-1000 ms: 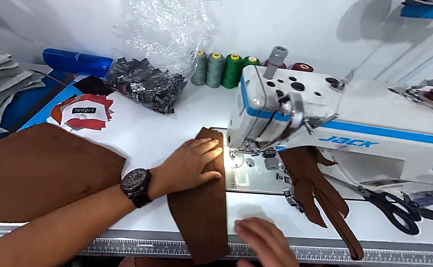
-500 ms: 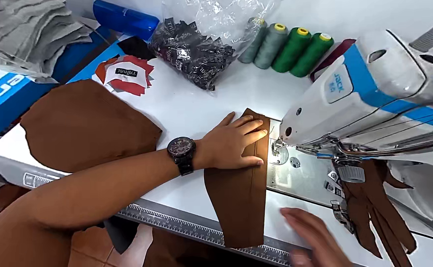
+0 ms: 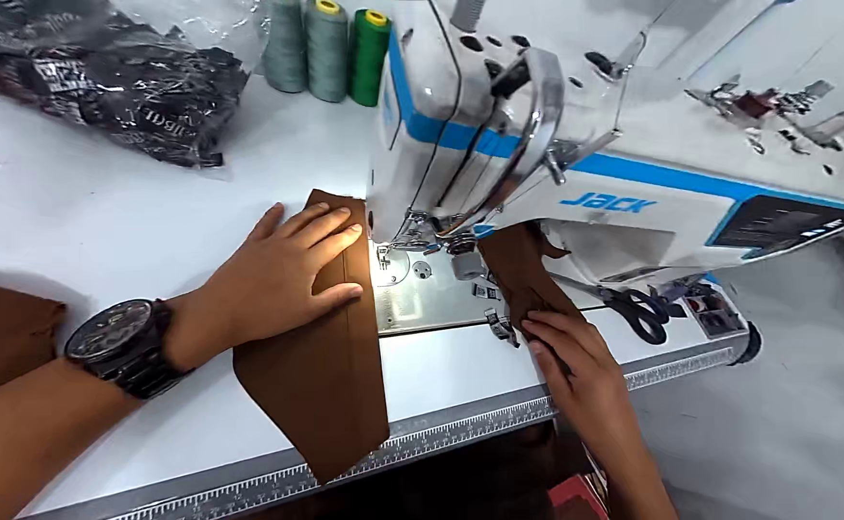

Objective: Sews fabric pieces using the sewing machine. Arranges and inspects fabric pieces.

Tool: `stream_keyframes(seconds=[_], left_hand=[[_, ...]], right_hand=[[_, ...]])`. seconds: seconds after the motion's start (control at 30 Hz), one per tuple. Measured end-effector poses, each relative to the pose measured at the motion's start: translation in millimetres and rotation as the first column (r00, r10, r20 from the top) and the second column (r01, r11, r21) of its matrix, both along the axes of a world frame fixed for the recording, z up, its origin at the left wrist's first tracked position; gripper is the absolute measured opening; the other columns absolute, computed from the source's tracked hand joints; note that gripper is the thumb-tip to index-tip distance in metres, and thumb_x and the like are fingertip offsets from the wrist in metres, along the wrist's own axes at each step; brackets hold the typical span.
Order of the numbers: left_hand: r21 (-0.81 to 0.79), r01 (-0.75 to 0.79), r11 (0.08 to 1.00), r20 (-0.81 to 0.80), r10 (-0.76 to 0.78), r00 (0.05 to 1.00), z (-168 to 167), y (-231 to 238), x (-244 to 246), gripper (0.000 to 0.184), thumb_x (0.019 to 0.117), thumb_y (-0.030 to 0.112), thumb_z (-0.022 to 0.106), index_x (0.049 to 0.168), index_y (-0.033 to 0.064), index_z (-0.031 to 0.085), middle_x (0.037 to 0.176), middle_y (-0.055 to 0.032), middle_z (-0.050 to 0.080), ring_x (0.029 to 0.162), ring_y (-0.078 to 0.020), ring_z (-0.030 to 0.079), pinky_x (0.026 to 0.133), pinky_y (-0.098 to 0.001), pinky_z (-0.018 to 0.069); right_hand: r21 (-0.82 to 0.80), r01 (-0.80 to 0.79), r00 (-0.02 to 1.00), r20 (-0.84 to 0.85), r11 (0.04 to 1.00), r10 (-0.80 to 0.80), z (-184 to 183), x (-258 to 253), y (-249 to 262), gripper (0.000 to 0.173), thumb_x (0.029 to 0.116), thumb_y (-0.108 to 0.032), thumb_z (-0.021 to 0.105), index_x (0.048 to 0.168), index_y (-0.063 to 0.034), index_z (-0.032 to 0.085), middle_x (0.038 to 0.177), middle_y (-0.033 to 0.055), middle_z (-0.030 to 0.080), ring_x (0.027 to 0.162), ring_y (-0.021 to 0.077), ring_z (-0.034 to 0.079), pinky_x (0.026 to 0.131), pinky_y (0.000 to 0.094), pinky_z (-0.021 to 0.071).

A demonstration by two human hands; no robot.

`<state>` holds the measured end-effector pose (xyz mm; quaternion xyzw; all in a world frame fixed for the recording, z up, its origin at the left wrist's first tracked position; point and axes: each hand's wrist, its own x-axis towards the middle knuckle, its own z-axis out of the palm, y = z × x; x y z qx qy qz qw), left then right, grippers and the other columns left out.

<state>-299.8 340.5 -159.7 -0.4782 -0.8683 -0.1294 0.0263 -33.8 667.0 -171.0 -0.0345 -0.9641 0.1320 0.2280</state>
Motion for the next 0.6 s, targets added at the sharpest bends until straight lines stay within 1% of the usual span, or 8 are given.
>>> stream_keyframes(seconds=[0.13,0.2,0.27,0.33,0.4,0.47,0.53,0.6], left_hand=[[-0.014,0.000,1.000,0.003,0.000,1.000,2,0,1,0.081,0.0958,0.075,0.029,0.153,0.0222,0.051,0.162,-0.0038,0.042,0.153,-0.0288,0.032,0.120,-0.0666,0.0192],[-0.012,-0.002,1.000,0.004,0.002,1.000,4,1,1,0.080,0.0960,0.075,0.030,0.152,0.0221,0.051,0.161,-0.0044,0.043,0.153,-0.0295,0.033,0.120,-0.0664,0.0202],[-0.013,0.001,1.000,-0.001,-0.001,1.000,5,1,1,0.080,0.0959,0.075,0.030,0.152,0.0214,0.052,0.161,-0.0055,0.043,0.152,-0.0301,0.034,0.120,-0.0667,0.0203],[-0.015,0.007,1.000,-0.004,-0.007,1.000,5,1,0,0.080,0.0957,0.075,0.030,0.151,0.0208,0.053,0.160,-0.0055,0.044,0.152,-0.0304,0.034,0.120,-0.0664,0.0205],[0.001,0.013,1.000,-0.004,-0.013,1.000,5,1,0,0.080,0.0953,0.075,0.032,0.149,0.0199,0.054,0.159,-0.0059,0.046,0.151,-0.0313,0.035,0.119,-0.0666,0.0211],[0.007,0.007,1.000,0.006,-0.007,1.000,5,1,0,0.080,0.0949,0.075,0.033,0.149,0.0202,0.055,0.159,-0.0056,0.046,0.151,-0.0315,0.034,0.119,-0.0667,0.0206],[0.004,0.001,1.000,0.006,-0.001,1.000,4,1,0,0.080,0.0949,0.075,0.033,0.149,0.0208,0.055,0.159,-0.0052,0.045,0.152,-0.0322,0.033,0.120,-0.0669,0.0198],[0.010,-0.001,1.000,-0.002,0.001,1.000,2,1,-2,0.081,0.0947,0.077,0.032,0.150,0.0222,0.054,0.161,-0.0053,0.043,0.153,-0.0321,0.030,0.120,-0.0670,0.0193]], right_hand=[[0.020,0.049,0.999,-0.023,0.999,-0.048,13,-3,21,0.029,0.1029,-0.024,0.053,0.115,-0.0115,0.077,0.129,0.0053,0.069,0.121,0.0237,0.063,0.100,0.0487,0.0513],[0.026,0.047,0.998,-0.053,0.999,-0.046,27,-14,20,0.025,0.1013,-0.021,0.058,0.113,-0.0093,0.077,0.124,0.0071,0.070,0.117,0.0243,0.064,0.098,0.0463,0.0521],[0.022,-0.008,0.998,-0.067,1.000,0.010,38,-30,13,0.020,0.0997,-0.019,0.062,0.109,-0.0094,0.077,0.115,0.0070,0.072,0.109,0.0210,0.067,0.094,0.0401,0.0556],[0.026,-0.108,0.993,-0.041,0.994,0.109,45,-52,8,0.018,0.0987,-0.018,0.064,0.107,-0.0110,0.078,0.107,0.0054,0.073,0.101,0.0175,0.069,0.089,0.0364,0.0576],[0.053,-0.210,0.978,0.023,0.976,0.209,47,-72,7,0.016,0.0982,-0.018,0.065,0.104,-0.0132,0.079,0.103,0.0034,0.073,0.098,0.0171,0.069,0.086,0.0364,0.0579],[0.071,-0.274,0.958,0.109,0.959,0.266,48,-86,9,0.014,0.0964,-0.021,0.068,0.102,-0.0169,0.081,0.101,0.0007,0.072,0.097,0.0174,0.067,0.084,0.0366,0.0563],[0.084,-0.304,0.943,0.172,0.949,0.286,47,-92,12,0.013,0.0946,-0.023,0.070,0.100,-0.0200,0.082,0.101,-0.0017,0.071,0.098,0.0169,0.066,0.083,0.0370,0.0557],[0.081,-0.311,0.938,0.188,0.947,0.292,45,-95,13,0.012,0.0940,-0.023,0.071,0.099,-0.0204,0.082,0.100,-0.0025,0.071,0.096,0.0164,0.065,0.082,0.0366,0.0551]])
